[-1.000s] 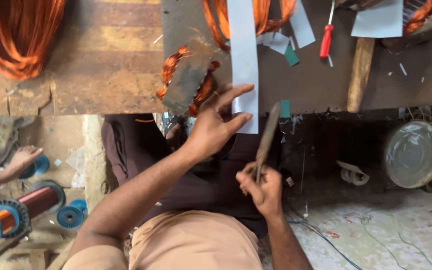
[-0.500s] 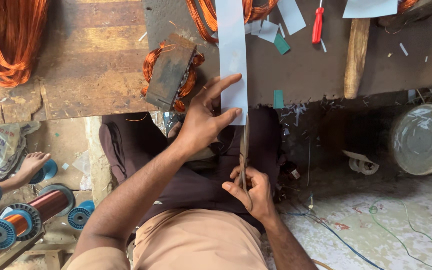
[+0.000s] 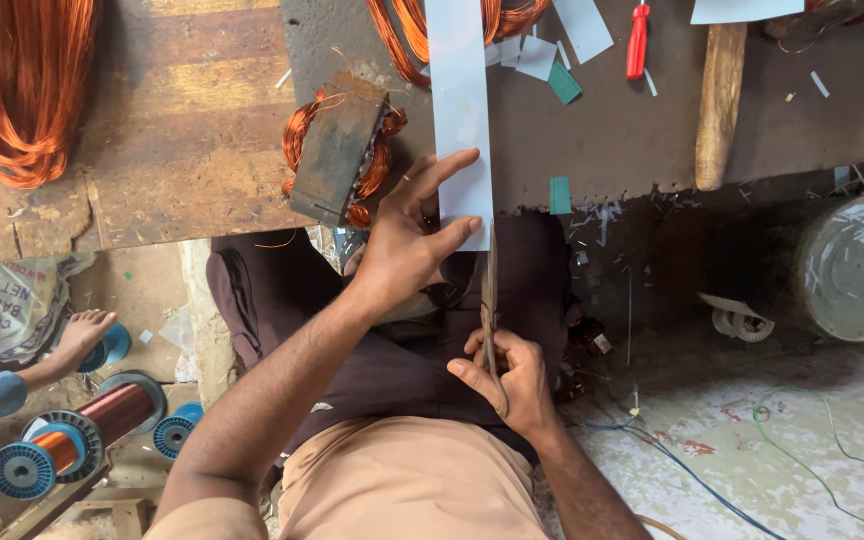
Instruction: The person sits on the floor and assembles an electrical component by wrapping copper wire around a metal core. They use a screwdriver to tighten the wire and cut white insulating paper with scissors to place between the wire layers.
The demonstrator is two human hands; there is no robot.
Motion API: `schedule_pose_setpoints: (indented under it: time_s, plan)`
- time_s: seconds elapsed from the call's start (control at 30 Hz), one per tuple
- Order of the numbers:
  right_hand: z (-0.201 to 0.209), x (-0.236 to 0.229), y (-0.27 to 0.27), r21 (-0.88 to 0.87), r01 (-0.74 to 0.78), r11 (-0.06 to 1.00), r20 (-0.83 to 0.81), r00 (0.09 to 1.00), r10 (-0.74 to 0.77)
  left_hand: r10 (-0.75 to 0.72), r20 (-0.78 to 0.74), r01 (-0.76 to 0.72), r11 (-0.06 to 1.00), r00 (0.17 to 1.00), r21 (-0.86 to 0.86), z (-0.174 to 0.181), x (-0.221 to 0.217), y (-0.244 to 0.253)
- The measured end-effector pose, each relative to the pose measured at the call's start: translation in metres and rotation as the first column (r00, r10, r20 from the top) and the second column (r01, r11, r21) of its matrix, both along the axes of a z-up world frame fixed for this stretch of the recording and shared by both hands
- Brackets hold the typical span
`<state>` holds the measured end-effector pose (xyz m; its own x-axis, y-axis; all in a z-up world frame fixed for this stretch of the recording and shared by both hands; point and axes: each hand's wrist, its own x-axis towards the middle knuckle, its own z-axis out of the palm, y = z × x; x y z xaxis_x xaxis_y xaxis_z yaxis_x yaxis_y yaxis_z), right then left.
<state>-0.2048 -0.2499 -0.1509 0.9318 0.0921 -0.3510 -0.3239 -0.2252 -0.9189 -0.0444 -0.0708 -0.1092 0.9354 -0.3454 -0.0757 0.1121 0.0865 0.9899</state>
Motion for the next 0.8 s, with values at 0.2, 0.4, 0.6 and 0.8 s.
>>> schedule_pose_setpoints:
  time_s: [0.2,0.4,0.6,0.8]
  plan:
    - [0.0014,0.0018,0.0009,-0.009,-0.003,1.0,0.006,1.0,0.004,0.0,-0.023,-0.001,1.0,1.0,-0.03,0.0019,0.0,0.0005]
    - [0.0032,0.0031,0.0035,-0.012,0.021,1.0,-0.019,1.0,-0.021,0.011,-0.021,-0.012,0.998,1.0,-0.058,0.0003,0.0003,0.0001]
    - [0.0041,0.0019,0.0062,-0.01,0.037,0.999,-0.004,0.999,-0.037,0.012,-0.029,-0.013,0.998,1.0,-0.055,0.0,0.0011,0.0006]
    - [0.0053,0.0073,0.0044,-0.012,0.028,1.0,0.0,1.0,-0.028,0.007,-0.086,-0.011,0.999,0.996,-0.037,0.0002,-0.0049,-0.0007]
